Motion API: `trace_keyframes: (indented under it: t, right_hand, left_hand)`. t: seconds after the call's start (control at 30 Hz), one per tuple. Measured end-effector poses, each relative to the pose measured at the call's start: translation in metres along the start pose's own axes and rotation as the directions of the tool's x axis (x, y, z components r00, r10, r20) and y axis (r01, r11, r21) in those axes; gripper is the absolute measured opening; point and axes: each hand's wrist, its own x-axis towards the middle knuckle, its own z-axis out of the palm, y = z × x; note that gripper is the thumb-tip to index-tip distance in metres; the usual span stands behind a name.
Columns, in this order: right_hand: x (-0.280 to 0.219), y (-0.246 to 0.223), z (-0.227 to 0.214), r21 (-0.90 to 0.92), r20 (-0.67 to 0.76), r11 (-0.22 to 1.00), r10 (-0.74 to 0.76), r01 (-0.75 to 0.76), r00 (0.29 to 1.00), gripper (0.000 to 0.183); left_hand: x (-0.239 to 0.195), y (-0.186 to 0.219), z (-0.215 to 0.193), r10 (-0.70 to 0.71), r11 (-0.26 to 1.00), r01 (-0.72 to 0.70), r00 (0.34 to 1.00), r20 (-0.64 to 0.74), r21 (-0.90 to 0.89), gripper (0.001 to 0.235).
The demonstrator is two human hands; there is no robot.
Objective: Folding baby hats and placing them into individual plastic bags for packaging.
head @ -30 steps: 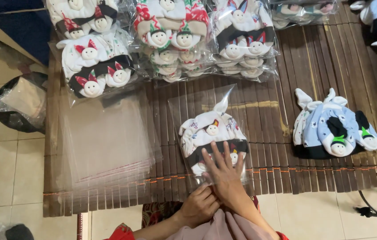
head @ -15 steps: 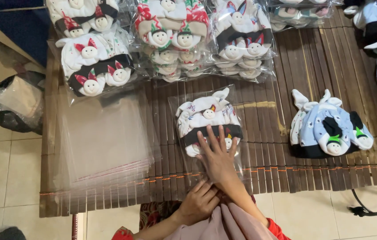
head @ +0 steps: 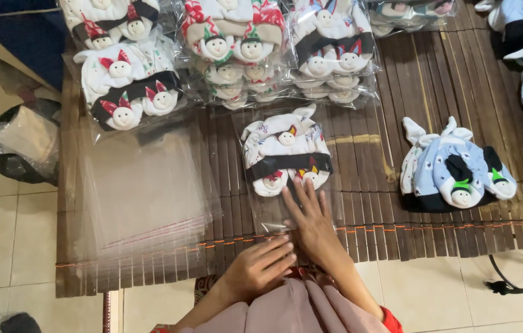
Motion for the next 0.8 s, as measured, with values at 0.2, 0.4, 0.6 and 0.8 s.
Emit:
trace_keyframes:
  t: [0.2,0.4,0.6,0.8]
  right_hand:
    - [-0.036,-0.021,-0.092,0.357,0.116,0.928,0.068,-0.106,0.991,0.039]
    - [-0.019,0.053,-0.07,0.228,-0.331,0.923,0.373,-0.311,0.867,0.015]
    - [0.011,0.063,-0.05,0.413,-0.123,0.805,0.514,-0.427,0.849,0.04]
    - [0.004,0.079,-0.049,0.622,-0.089,0.654,0.605,-0.43,0.791,0.044]
  left_hand:
    - [-0.003,-0.024,-0.009,-0.417,0.904,0.423,0.849,-0.325,-0.055,0.017]
    - [0.04,-0.033,-0.032,-0.895,0.441,0.852,0.44,-0.068,-0.284,0.066]
    - [0.045,-0.047,-0.022,-0.897,0.395,0.799,0.441,-0.005,-0.453,0.077]
    - [0.016,-0.076,-0.011,-0.933,0.255,0.768,0.356,0.061,-0.587,0.088]
